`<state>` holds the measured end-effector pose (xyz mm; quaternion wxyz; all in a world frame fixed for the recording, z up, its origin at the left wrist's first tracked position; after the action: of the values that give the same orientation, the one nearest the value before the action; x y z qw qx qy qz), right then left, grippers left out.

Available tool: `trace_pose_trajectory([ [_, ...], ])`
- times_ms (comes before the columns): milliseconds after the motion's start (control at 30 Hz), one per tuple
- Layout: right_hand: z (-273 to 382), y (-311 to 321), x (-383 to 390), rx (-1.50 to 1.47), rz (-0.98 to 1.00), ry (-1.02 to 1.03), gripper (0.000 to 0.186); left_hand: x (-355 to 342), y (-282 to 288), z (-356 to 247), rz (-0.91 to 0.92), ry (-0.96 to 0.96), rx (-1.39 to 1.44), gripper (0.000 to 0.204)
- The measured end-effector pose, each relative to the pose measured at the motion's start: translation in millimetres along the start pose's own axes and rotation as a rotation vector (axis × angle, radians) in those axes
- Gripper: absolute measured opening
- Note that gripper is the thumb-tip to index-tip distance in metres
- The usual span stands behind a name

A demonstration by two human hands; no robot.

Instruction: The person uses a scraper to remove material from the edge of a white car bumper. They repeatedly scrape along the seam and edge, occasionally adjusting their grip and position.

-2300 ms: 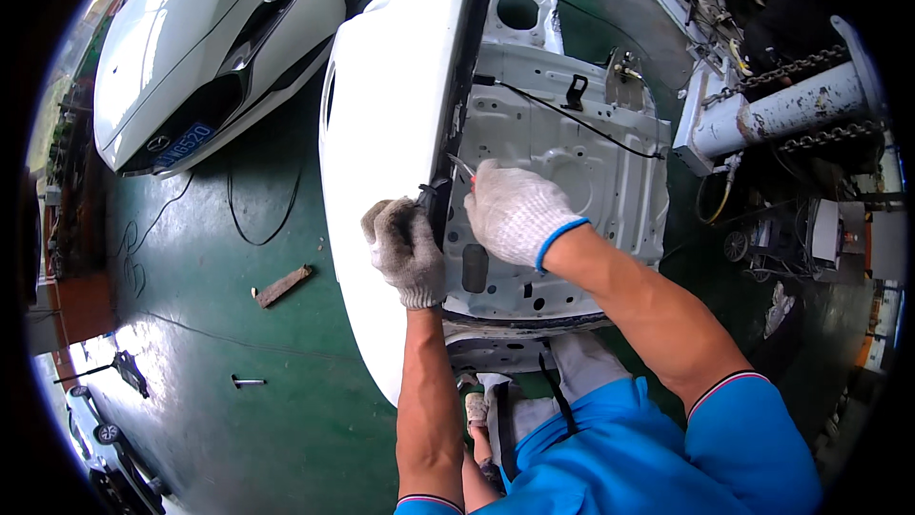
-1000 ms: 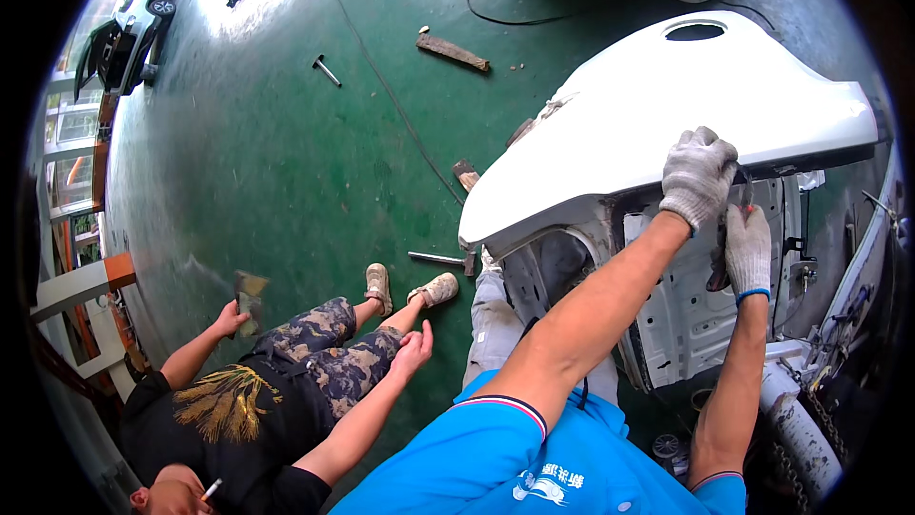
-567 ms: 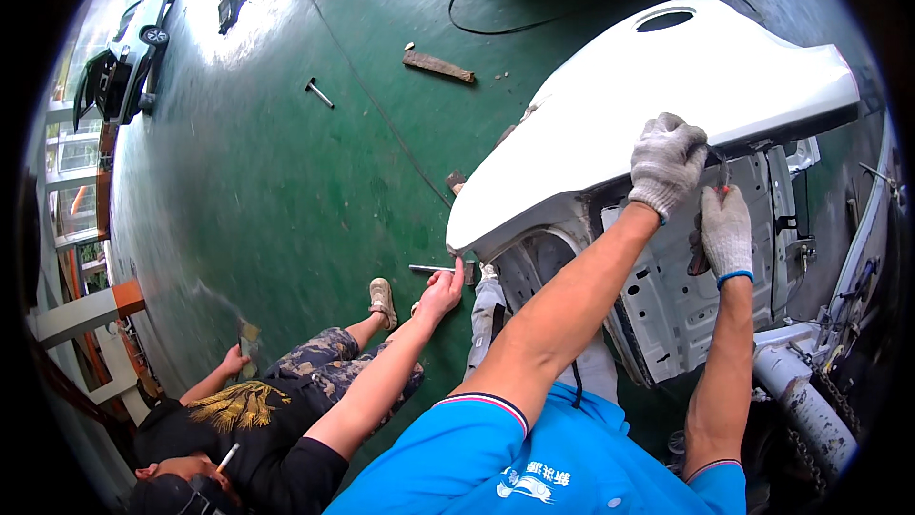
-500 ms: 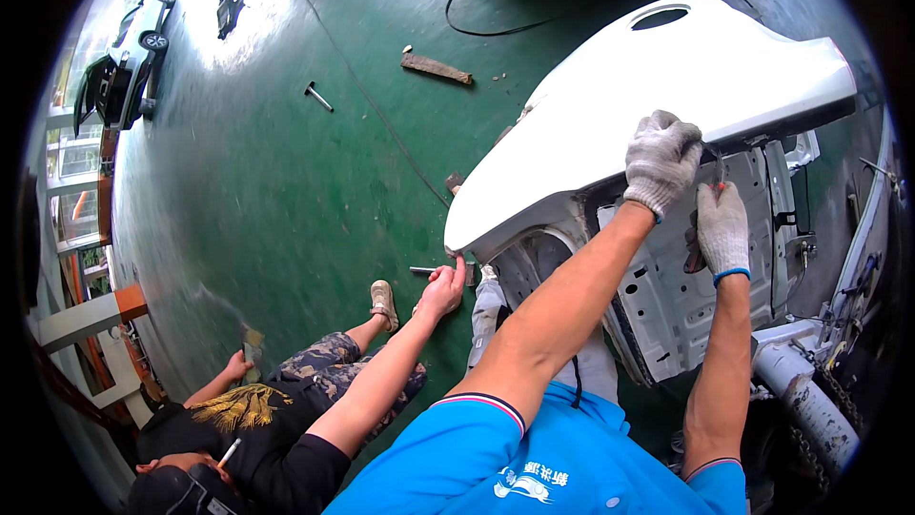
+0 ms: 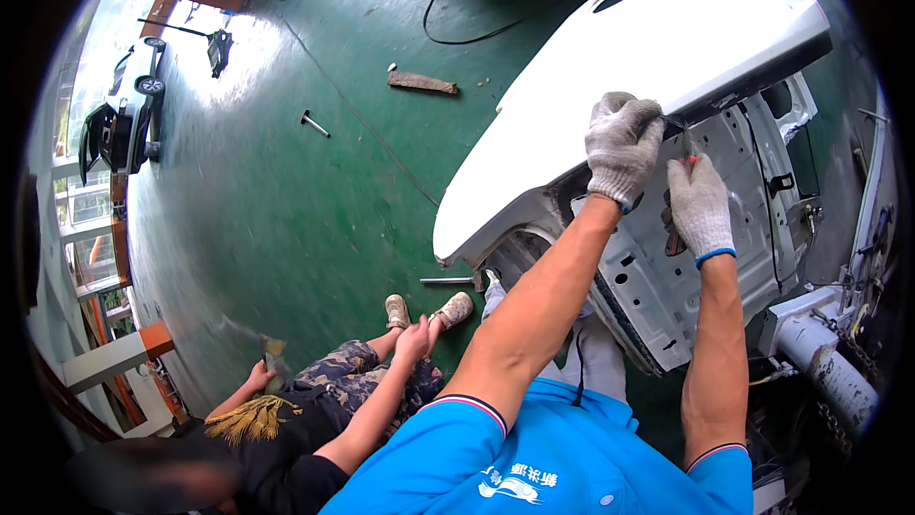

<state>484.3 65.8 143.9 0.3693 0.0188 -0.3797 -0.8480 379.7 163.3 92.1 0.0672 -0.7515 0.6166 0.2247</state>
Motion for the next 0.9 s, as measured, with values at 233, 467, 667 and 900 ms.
trace_pose_trajectory([
  [233,-0.9,18.6,-6.8,-0.015,0.076,-0.039,0.027,0.8,2.8,1.4,0.017,0.016,0.06,0.015],
  [467,-8.5,11.0,-16.2,-0.024,0.05,-0.004,0.027,1.6,4.4,3.6,0.031,0.047,0.125,0.017],
  [667,-0.9,6.9,-11.8,-0.013,0.044,-0.014,0.027,0.1,7.8,5.0,0.041,0.079,0.135,0.018],
  [900,-5.8,4.2,-13.1,-0.028,0.005,-0.019,0.026,-0.8,8.4,7.4,0.055,0.061,0.158,0.015],
])
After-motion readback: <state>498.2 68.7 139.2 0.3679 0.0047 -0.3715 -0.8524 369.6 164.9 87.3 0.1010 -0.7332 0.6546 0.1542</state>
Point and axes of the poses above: each hand's wrist, its own x-axis away from the middle knuckle, its own y-axis out of the back of the hand, z = x × y, the point moved 3 cm from there along -x, towards the middle knuckle, and after that the axes turned 13 degrees about -z, right-handed, at the moved point
